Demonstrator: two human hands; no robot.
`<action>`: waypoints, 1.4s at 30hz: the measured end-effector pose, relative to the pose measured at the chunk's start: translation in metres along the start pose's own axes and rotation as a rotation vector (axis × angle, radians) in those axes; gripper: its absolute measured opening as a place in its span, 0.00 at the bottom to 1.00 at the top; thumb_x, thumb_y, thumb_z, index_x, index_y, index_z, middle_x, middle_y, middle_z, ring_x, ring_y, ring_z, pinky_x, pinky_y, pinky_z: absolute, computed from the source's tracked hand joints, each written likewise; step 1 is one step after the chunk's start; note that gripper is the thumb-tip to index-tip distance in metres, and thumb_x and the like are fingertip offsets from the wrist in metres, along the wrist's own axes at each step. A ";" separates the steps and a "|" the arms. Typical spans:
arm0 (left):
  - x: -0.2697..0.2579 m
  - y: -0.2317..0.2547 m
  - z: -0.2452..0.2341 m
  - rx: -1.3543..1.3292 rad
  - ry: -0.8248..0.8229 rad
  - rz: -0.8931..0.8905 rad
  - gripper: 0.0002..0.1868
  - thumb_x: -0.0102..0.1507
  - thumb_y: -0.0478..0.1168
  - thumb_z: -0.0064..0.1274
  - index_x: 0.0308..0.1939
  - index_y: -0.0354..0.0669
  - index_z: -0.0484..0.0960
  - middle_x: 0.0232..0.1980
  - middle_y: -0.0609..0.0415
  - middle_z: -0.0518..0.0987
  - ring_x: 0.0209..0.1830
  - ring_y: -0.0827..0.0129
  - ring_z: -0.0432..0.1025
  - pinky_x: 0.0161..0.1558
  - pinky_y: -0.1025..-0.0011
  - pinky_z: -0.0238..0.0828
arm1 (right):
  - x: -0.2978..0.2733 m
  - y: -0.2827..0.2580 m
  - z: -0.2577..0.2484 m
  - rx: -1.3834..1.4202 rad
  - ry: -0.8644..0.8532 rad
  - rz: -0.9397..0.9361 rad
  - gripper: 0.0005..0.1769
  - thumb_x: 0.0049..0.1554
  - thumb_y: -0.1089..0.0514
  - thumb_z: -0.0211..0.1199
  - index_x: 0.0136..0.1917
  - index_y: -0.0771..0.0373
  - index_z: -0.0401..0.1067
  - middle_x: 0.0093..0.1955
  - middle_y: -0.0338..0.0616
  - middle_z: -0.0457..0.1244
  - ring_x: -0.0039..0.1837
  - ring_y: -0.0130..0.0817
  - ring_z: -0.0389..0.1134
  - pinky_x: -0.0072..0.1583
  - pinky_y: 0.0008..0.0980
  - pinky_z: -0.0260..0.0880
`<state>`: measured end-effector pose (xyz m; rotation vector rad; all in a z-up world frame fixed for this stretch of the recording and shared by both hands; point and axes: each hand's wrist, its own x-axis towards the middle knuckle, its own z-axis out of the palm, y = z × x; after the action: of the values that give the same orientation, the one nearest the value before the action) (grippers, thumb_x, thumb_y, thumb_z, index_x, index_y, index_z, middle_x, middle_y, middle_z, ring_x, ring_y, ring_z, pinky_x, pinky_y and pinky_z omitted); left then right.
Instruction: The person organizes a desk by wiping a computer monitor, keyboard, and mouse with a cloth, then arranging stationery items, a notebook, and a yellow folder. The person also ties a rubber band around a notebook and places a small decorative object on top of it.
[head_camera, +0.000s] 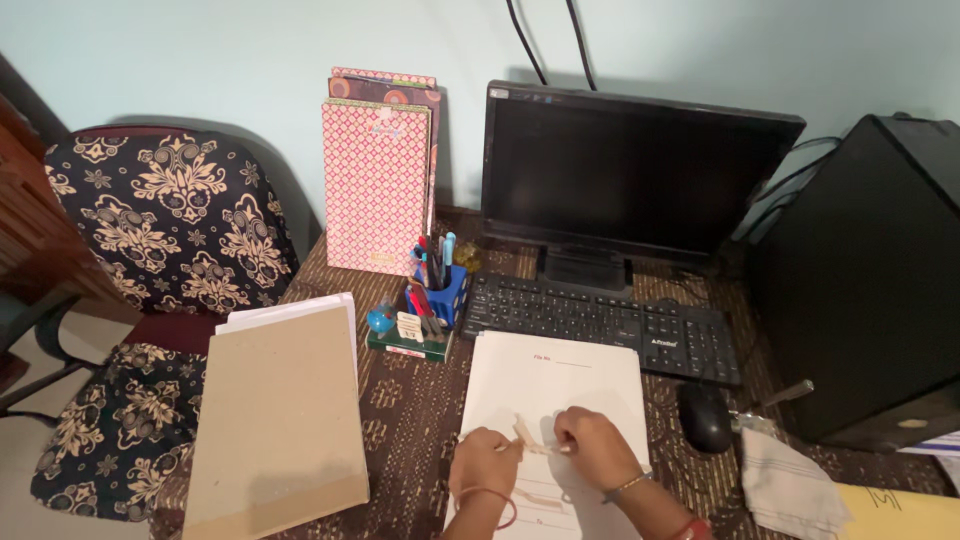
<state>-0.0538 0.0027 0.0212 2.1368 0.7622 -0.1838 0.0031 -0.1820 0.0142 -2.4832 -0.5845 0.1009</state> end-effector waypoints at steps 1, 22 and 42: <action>-0.004 0.001 0.002 0.006 0.019 -0.025 0.16 0.53 0.55 0.67 0.38 0.52 0.90 0.45 0.49 0.85 0.46 0.55 0.80 0.48 0.61 0.77 | -0.003 -0.003 0.002 0.003 0.009 0.004 0.04 0.46 0.70 0.65 0.36 0.66 0.72 0.39 0.50 0.66 0.43 0.47 0.69 0.46 0.39 0.69; 0.045 -0.083 0.008 -0.323 -0.005 0.015 0.26 0.56 0.49 0.65 0.51 0.34 0.87 0.46 0.43 0.88 0.47 0.56 0.84 0.50 0.65 0.77 | -0.063 0.110 -0.007 0.789 0.168 0.899 0.20 0.54 0.67 0.67 0.61 0.70 0.73 0.50 0.54 0.69 0.47 0.42 0.69 0.46 0.41 0.72; -0.060 -0.070 0.034 -1.201 -0.637 -0.338 0.28 0.60 0.23 0.54 0.65 0.30 0.72 0.55 0.34 0.82 0.51 0.47 0.79 0.47 0.55 0.80 | -0.078 0.146 -0.142 0.546 0.005 0.666 0.23 0.53 0.52 0.69 0.62 0.57 0.76 0.51 0.42 0.72 0.55 0.32 0.70 0.52 0.36 0.66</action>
<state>-0.1381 -0.0186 -0.0246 0.7343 0.5907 -0.4245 0.0170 -0.3975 0.0458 -2.0327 0.2715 0.4449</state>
